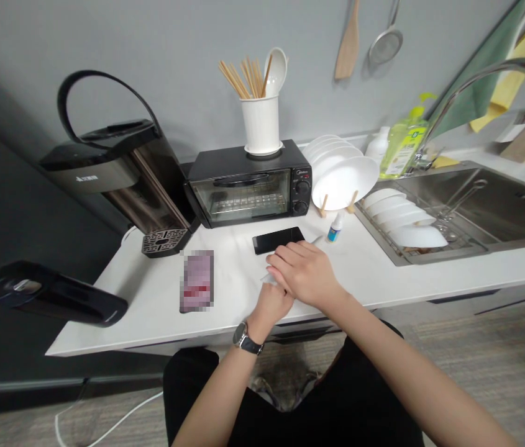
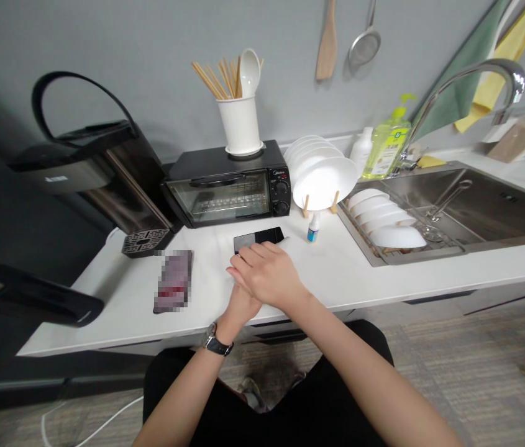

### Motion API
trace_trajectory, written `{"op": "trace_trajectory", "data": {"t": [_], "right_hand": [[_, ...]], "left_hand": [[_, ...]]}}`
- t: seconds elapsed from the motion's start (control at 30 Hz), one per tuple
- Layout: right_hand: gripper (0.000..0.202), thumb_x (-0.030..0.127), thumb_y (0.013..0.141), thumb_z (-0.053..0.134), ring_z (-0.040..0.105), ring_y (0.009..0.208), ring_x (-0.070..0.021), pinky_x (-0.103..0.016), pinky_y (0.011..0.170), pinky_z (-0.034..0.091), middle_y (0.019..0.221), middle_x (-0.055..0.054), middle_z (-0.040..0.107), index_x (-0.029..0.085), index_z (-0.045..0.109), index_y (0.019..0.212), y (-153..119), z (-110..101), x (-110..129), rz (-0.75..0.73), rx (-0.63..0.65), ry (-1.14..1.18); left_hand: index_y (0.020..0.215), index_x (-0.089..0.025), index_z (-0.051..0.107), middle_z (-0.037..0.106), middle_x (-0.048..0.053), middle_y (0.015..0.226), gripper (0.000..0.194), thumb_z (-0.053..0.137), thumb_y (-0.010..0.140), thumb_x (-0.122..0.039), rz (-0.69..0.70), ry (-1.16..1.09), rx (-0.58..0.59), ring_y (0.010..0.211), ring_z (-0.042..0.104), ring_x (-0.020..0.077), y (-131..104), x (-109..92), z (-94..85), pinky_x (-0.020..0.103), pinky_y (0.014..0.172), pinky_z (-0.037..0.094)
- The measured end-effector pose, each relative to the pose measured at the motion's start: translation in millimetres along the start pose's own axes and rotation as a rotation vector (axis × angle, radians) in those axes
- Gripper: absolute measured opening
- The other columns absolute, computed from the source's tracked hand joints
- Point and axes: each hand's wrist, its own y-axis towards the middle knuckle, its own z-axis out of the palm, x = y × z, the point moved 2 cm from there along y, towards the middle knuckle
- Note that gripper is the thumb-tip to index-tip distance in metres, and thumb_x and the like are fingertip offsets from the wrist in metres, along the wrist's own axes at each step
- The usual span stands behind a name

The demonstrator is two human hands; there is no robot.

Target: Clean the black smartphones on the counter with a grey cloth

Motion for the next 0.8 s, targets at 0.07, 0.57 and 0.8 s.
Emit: {"op": "trace_trajectory", "data": {"t": [0.07, 0.57, 0.8], "right_hand": [[0.046, 0.036, 0.112, 0.039, 0.049, 0.067, -0.0184, -0.035, 0.066, 0.030, 0.071, -0.002, 0.062, 0.020, 0.066, 0.078, -5, -1, -13, 0.016, -0.028, -0.006], [0.044, 0.052, 0.109, 0.036, 0.058, 0.128, -0.0250, -0.041, 0.108, 0.044, 0.133, -0.012, 0.065, 0.021, 0.060, 0.129, -119, 23, -39, 0.894, -0.263, 0.623], [0.046, 0.056, 0.102, 0.053, 0.064, 0.124, -0.0274, -0.045, 0.114, 0.044, 0.128, -0.010, 0.074, 0.021, 0.072, 0.126, -133, 10, -50, 0.976, -0.042, 0.892]], "left_hand": [[0.075, -0.018, 0.066, 0.071, 0.010, 0.070, 0.020, 0.058, 0.092, -0.017, 0.016, 0.001, -0.004, 0.070, 0.072, 0.0272, 2, -5, -1.9, 0.036, 0.068, 0.055], [0.110, -0.022, 0.077, 0.082, 0.003, 0.106, 0.015, 0.070, 0.096, -0.025, -0.302, -0.401, -0.056, 0.094, 0.079, 0.0198, -25, -23, -34.7, 0.029, 0.089, 0.061], [0.118, -0.024, 0.078, 0.083, 0.002, 0.110, 0.022, 0.068, 0.099, -0.028, -0.310, -0.398, 0.020, 0.095, 0.079, 0.0216, -24, -18, -34.2, 0.031, 0.088, 0.062]]}}
